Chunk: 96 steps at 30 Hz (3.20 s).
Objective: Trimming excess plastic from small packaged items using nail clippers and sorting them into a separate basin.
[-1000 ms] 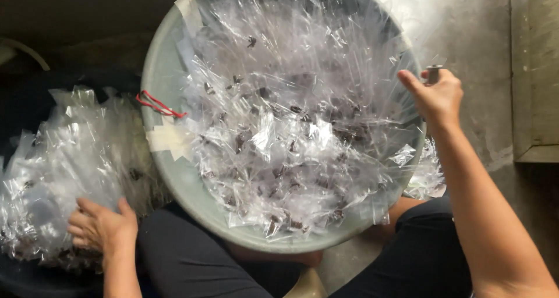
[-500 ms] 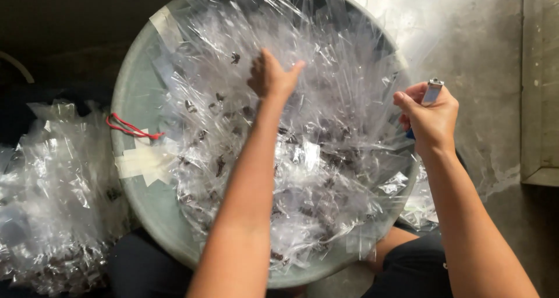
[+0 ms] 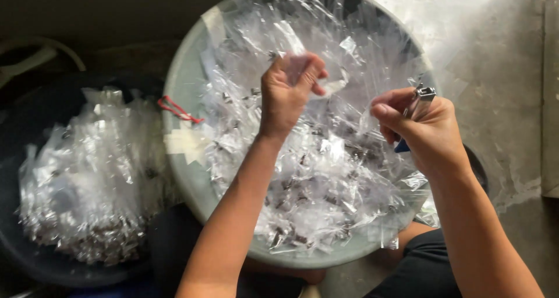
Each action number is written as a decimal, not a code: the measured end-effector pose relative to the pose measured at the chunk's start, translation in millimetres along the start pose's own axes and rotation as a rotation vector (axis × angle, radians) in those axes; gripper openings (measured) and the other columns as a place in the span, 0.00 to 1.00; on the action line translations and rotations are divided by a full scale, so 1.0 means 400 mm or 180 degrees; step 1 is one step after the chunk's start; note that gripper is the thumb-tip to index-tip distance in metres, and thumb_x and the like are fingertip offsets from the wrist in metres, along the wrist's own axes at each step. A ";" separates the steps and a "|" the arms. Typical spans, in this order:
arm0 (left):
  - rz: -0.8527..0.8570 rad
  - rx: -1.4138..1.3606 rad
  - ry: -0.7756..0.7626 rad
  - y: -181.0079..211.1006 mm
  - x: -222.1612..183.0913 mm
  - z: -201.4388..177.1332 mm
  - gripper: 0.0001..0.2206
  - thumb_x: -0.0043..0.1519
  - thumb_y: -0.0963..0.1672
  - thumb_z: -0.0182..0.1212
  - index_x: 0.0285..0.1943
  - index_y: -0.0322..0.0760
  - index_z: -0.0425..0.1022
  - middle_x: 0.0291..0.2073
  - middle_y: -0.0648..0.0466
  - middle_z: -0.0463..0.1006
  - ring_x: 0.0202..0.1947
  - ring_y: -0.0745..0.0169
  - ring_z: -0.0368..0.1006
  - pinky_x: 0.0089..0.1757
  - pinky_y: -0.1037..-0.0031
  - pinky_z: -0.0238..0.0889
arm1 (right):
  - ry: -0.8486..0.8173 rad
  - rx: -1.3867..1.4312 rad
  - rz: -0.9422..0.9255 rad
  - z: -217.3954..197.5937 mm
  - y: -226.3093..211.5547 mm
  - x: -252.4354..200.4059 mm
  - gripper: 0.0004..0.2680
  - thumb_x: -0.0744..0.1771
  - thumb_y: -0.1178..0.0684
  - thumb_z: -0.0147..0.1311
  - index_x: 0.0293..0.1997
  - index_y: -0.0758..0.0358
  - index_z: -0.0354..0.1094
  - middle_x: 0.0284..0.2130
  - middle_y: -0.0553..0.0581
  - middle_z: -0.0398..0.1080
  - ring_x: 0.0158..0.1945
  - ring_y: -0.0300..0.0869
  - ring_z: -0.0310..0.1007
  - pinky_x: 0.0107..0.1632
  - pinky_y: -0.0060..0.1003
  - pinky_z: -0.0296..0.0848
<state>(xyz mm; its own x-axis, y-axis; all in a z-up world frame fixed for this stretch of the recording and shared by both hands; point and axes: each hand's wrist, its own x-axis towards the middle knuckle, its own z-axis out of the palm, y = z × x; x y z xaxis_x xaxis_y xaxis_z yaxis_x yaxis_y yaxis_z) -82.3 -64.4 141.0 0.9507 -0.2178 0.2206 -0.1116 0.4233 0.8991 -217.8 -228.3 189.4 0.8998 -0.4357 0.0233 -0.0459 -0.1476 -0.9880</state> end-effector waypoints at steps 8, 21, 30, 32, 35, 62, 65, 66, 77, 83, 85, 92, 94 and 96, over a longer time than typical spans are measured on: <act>-0.0252 0.0339 -0.0760 0.141 -0.123 -0.056 0.09 0.62 0.43 0.69 0.46 0.34 0.77 0.30 0.46 0.85 0.23 0.66 0.81 0.27 0.77 0.78 | -0.0345 0.0612 0.0134 0.145 -0.092 -0.013 0.15 0.65 0.60 0.66 0.53 0.81 0.69 0.23 0.63 0.68 0.19 0.40 0.67 0.22 0.33 0.65; -0.0024 0.0702 -0.0826 0.167 -0.152 -0.118 0.11 0.68 0.49 0.60 0.38 0.42 0.79 0.27 0.55 0.83 0.34 0.79 0.75 0.37 0.77 0.73 | -0.0957 0.0651 0.0157 0.157 -0.152 -0.033 0.20 0.63 0.65 0.64 0.60 0.80 0.66 0.23 0.58 0.68 0.25 0.38 0.68 0.24 0.31 0.70; 0.0627 0.0910 -0.1230 0.220 -0.161 -0.124 0.08 0.67 0.47 0.62 0.40 0.42 0.81 0.32 0.48 0.83 0.40 0.56 0.83 0.44 0.68 0.75 | -0.1174 0.0646 0.0523 0.145 -0.139 -0.017 0.14 0.61 0.65 0.66 0.49 0.80 0.72 0.23 0.58 0.69 0.24 0.36 0.67 0.23 0.31 0.69; 0.0539 0.0893 -0.1284 0.229 -0.165 -0.125 0.08 0.67 0.47 0.62 0.43 0.41 0.81 0.34 0.47 0.84 0.41 0.56 0.83 0.46 0.66 0.75 | -0.1044 0.0727 0.0543 0.133 -0.089 -0.002 0.09 0.62 0.66 0.67 0.43 0.78 0.73 0.22 0.60 0.70 0.23 0.37 0.70 0.23 0.32 0.70; 0.0152 0.0751 -0.1174 0.189 -0.177 -0.130 0.13 0.69 0.49 0.59 0.53 0.38 0.81 0.43 0.42 0.84 0.49 0.52 0.81 0.52 0.59 0.74 | -0.0919 0.0733 0.0314 0.139 -0.077 0.002 0.09 0.62 0.66 0.67 0.41 0.78 0.72 0.25 0.64 0.71 0.23 0.40 0.71 0.23 0.34 0.70; -0.0526 -0.0061 -0.1808 0.251 -0.235 -0.152 0.57 0.58 0.69 0.45 0.76 0.44 0.07 0.72 0.34 0.60 0.73 0.42 0.58 0.67 0.53 0.52 | -0.1873 -0.0395 0.0077 0.234 -0.179 -0.029 0.16 0.63 0.59 0.63 0.13 0.61 0.57 0.51 0.64 0.79 0.47 0.39 0.80 0.39 0.32 0.74; -0.0110 0.0414 -0.1709 0.246 -0.240 -0.153 0.54 0.60 0.69 0.44 0.77 0.44 0.11 0.74 0.37 0.62 0.68 0.47 0.64 0.67 0.55 0.54 | -0.2010 -0.0096 0.0156 0.229 -0.167 -0.025 0.01 0.65 0.62 0.63 0.33 0.67 0.78 0.39 0.56 0.79 0.40 0.39 0.79 0.43 0.30 0.78; -0.0109 0.0416 -0.1708 0.260 -0.237 -0.150 0.54 0.60 0.69 0.44 0.77 0.44 0.11 0.74 0.37 0.62 0.68 0.47 0.64 0.67 0.55 0.54 | -0.2011 -0.0095 0.0155 0.227 -0.162 -0.024 0.01 0.65 0.62 0.63 0.33 0.67 0.78 0.39 0.56 0.79 0.40 0.39 0.79 0.43 0.30 0.78; -0.0987 0.0426 -0.1198 0.187 -0.275 -0.145 0.14 0.70 0.53 0.47 0.44 0.47 0.72 0.19 0.60 0.65 0.19 0.73 0.59 0.26 0.78 0.58 | -0.1025 -0.0089 -0.0018 0.206 -0.113 -0.015 0.10 0.64 0.58 0.67 0.19 0.57 0.72 0.41 0.49 0.74 0.49 0.32 0.74 0.40 0.24 0.73; -0.0768 0.0427 -0.1112 0.137 -0.280 -0.153 0.23 0.74 0.53 0.40 0.34 0.43 0.77 0.11 0.57 0.69 0.12 0.70 0.67 0.22 0.80 0.64 | -0.0502 0.1300 0.0533 0.218 -0.117 -0.015 0.18 0.65 0.59 0.64 0.61 0.70 0.65 0.26 0.53 0.64 0.20 0.34 0.61 0.19 0.30 0.62; -0.0798 0.0374 -0.1078 0.142 -0.282 -0.149 0.22 0.75 0.52 0.40 0.34 0.42 0.76 0.11 0.56 0.69 0.12 0.69 0.67 0.21 0.80 0.65 | -0.0008 0.1629 0.0658 0.264 -0.080 0.006 0.16 0.66 0.61 0.63 0.58 0.70 0.65 0.26 0.53 0.66 0.22 0.34 0.65 0.23 0.27 0.66; -0.0670 0.0950 -0.0709 0.134 -0.267 -0.177 0.21 0.75 0.50 0.42 0.33 0.38 0.74 0.13 0.52 0.71 0.15 0.65 0.70 0.25 0.75 0.67 | -0.0253 0.2210 0.1368 0.323 -0.049 -0.051 0.16 0.67 0.49 0.59 0.56 0.72 0.70 0.44 0.66 0.76 0.42 0.48 0.80 0.49 0.47 0.78; -0.0750 0.1047 -0.0819 0.134 -0.280 -0.182 0.20 0.75 0.49 0.42 0.33 0.39 0.74 0.13 0.53 0.72 0.15 0.65 0.70 0.24 0.76 0.66 | -0.0108 0.2060 0.1220 0.336 -0.082 -0.044 0.16 0.67 0.44 0.57 0.48 0.72 0.72 0.39 0.66 0.77 0.39 0.50 0.82 0.46 0.44 0.81; -0.0798 0.1136 -0.0935 0.134 -0.286 -0.172 0.19 0.75 0.48 0.42 0.33 0.39 0.74 0.12 0.54 0.72 0.15 0.65 0.70 0.24 0.76 0.65 | 0.0032 0.1901 0.1040 0.347 -0.081 -0.024 0.19 0.67 0.38 0.55 0.40 0.73 0.73 0.34 0.66 0.78 0.37 0.51 0.84 0.43 0.42 0.84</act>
<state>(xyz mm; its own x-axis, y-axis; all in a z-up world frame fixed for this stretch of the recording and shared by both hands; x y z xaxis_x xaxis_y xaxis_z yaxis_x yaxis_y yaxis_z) -176.9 43.8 138.0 0.8454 -0.5331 0.0329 -0.0314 0.0119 0.9994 -164.7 -96.0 200.0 0.8762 -0.3832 -0.2921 -0.0646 0.5073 -0.8593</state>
